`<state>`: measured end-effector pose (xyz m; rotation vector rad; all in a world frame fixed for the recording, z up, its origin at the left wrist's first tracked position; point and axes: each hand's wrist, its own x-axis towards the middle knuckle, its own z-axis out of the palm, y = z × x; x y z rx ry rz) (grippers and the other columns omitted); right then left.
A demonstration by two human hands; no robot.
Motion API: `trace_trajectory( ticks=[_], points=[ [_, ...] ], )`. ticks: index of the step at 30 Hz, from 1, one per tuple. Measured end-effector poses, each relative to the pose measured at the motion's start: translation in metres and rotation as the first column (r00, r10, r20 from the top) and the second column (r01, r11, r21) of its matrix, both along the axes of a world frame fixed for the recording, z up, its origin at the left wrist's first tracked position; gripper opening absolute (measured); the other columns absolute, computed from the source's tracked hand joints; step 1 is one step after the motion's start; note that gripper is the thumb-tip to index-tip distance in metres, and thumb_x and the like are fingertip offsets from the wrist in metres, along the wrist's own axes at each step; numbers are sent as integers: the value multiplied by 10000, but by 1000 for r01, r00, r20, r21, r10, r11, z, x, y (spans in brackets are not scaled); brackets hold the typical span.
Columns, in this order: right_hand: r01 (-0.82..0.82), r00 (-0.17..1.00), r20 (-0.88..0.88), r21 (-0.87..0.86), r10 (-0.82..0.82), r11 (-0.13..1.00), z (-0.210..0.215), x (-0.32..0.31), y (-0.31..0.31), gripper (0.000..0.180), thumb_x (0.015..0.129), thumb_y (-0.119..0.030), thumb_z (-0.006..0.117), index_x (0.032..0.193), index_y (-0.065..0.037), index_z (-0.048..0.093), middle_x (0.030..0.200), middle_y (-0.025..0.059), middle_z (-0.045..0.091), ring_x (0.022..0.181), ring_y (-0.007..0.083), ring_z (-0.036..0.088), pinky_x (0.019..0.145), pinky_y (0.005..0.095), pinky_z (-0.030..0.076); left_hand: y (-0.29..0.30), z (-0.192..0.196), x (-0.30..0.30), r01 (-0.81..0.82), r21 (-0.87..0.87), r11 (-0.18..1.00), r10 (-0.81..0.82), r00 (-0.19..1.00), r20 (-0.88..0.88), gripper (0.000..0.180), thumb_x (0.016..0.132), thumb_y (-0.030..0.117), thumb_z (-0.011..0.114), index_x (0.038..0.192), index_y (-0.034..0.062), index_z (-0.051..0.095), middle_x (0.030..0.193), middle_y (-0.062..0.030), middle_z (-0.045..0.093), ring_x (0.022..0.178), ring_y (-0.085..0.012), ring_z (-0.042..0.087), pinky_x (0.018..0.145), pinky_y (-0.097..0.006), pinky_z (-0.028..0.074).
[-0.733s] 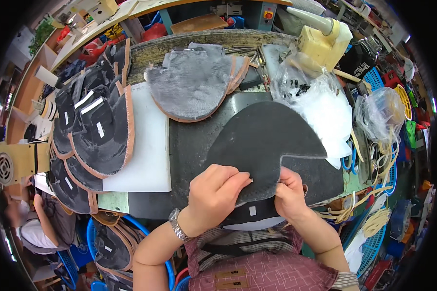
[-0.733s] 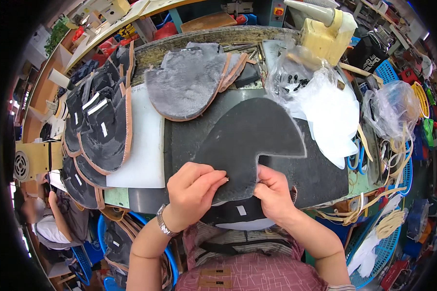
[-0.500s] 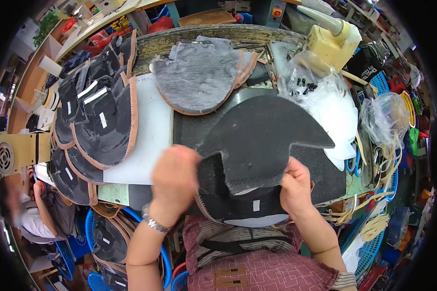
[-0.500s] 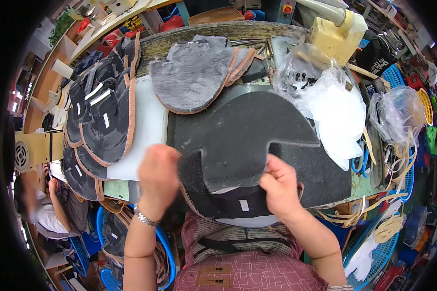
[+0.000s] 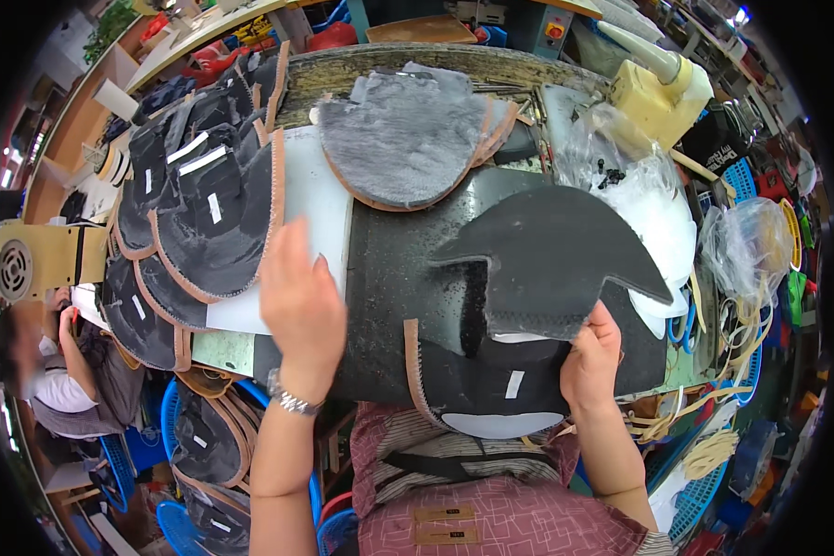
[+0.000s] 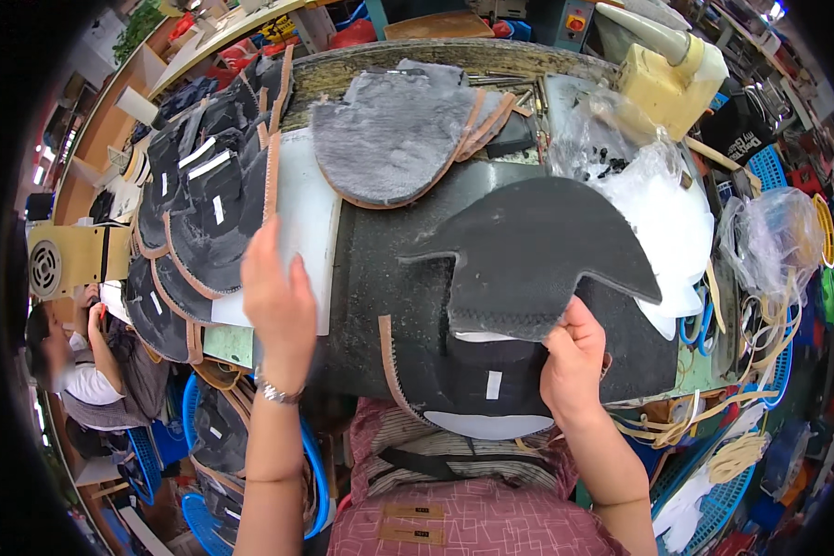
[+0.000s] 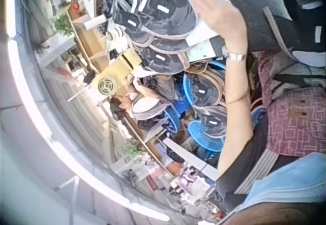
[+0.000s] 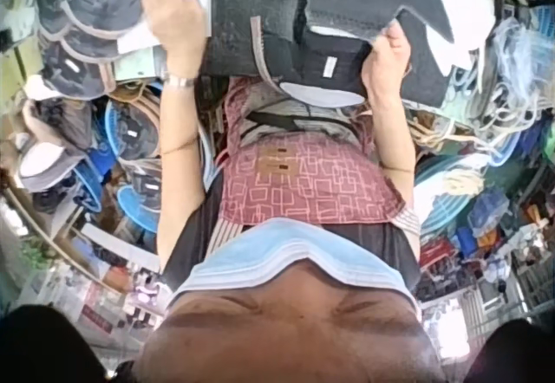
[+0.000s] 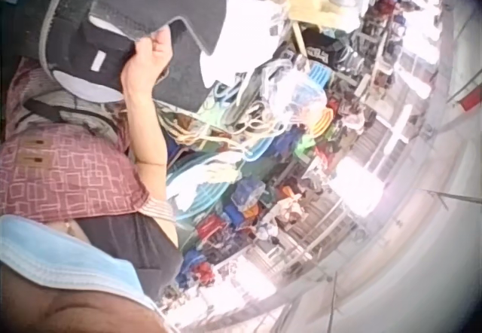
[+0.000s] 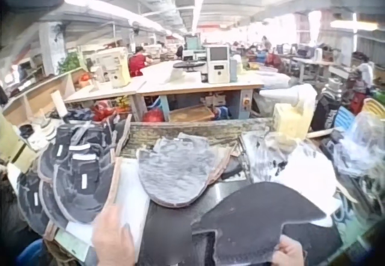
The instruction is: The person assembles footwear components at a workbench, using a hammer and punch to secure parts of a shoe sole. They then attach a white elastic strap to the sole and place a grey fabric insole on top, smoothing it into position. The process is repeated for multiple units, with the person handling various materials including leather, foam, and elastic.
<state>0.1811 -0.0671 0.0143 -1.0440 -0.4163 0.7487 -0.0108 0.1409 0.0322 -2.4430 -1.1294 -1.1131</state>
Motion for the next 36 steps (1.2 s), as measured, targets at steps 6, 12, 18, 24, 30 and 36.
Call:
trace_trajectory(
  ticks=[6,12,18,24,30,36],
  points=[
    [-139,989,-40,35,140,990,-6,-14,10,328,805,25,486,1126,44,552,1079,85,626,974,129,589,885,264,431,-61,6,36,630,-702,-331,80,760,645,388,877,251,618,1108,-54,549,926,-54,619,867,-94,544,771,-243,458],
    [-24,1000,4,17,24,1000,-4,-8,2,300,817,71,442,1092,54,561,1032,71,634,929,102,585,844,237,434,-27,-8,34,800,-546,-249,363,600,713,332,921,159,508,1178,-51,498,1084,-151,611,950,-189,616,814,-331,520],
    [-117,986,107,-87,126,989,-7,-17,3,300,820,61,436,1095,54,557,984,44,637,869,70,577,788,203,430,-67,-3,53,698,-640,-322,315,716,623,677,861,188,629,1373,-9,233,1118,-141,562,939,-154,573,840,-285,464],
    [-29,998,-56,-56,26,998,-5,-14,5,323,792,40,478,1101,47,574,1043,87,638,967,143,596,864,262,443,-36,-14,34,509,-453,732,-9,672,741,446,856,31,569,1258,5,377,1053,-105,554,898,-175,570,788,-305,472],
    [-103,957,-284,-125,64,987,-23,-3,8,366,761,89,398,1084,37,562,1027,83,629,946,137,595,853,259,449,-67,14,34,270,-783,561,-451,892,-15,234,797,239,678,790,10,634,721,-103,642,660,-237,613,614,-334,480],
    [-125,944,-318,-114,83,986,-17,-4,6,304,784,-1,495,1073,33,584,1013,81,645,929,140,602,862,272,449,-74,-11,39,600,-711,-366,122,789,602,108,854,76,636,921,-6,619,785,24,609,693,-24,518,626,-173,416]
  ],
)
